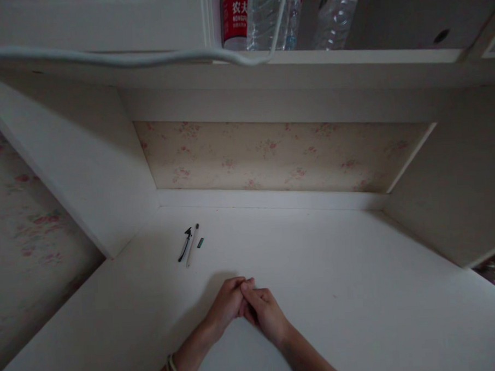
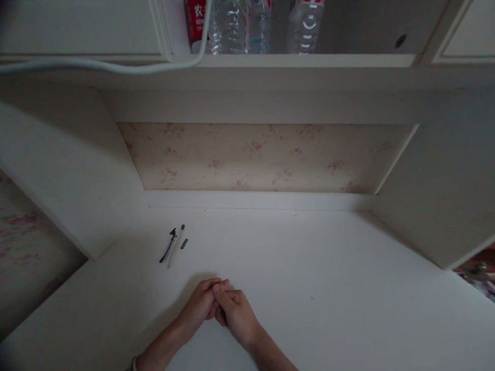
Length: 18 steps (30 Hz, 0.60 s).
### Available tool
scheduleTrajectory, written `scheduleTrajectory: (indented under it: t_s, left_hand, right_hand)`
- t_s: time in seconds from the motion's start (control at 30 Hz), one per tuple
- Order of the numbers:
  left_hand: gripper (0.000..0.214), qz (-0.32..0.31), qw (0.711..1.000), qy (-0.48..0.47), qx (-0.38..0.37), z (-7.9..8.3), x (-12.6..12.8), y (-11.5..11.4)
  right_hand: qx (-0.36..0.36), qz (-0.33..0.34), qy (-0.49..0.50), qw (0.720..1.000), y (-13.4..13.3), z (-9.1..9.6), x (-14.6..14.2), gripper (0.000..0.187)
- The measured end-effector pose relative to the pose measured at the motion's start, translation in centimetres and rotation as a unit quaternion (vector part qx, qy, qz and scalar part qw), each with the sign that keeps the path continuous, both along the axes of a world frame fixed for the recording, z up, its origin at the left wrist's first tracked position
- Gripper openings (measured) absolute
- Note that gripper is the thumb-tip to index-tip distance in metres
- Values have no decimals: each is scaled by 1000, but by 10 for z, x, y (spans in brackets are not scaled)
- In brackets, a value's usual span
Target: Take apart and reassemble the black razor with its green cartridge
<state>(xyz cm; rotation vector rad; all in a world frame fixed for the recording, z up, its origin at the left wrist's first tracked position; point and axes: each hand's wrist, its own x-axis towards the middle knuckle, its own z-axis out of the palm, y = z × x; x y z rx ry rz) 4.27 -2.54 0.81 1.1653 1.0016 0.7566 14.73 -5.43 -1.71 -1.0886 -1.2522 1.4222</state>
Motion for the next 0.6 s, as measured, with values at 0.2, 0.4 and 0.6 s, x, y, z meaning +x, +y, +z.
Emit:
scheduleTrajectory:
  t_s: [0.2,0.4,0.6]
  left_hand:
    - [43,-1,1000,16,10,3,-1,-2]
    - [43,-14,1000,14,20,-3,-2,1]
    - [41,-10,1000,14,22,-2,-2,0]
  right_hand:
    - [4,0,6,1000,0,-2,0,70]
    - [3,3,16,1000,-1,1,0,69]
    - [4,0,20,1000,-1,0,0,69]
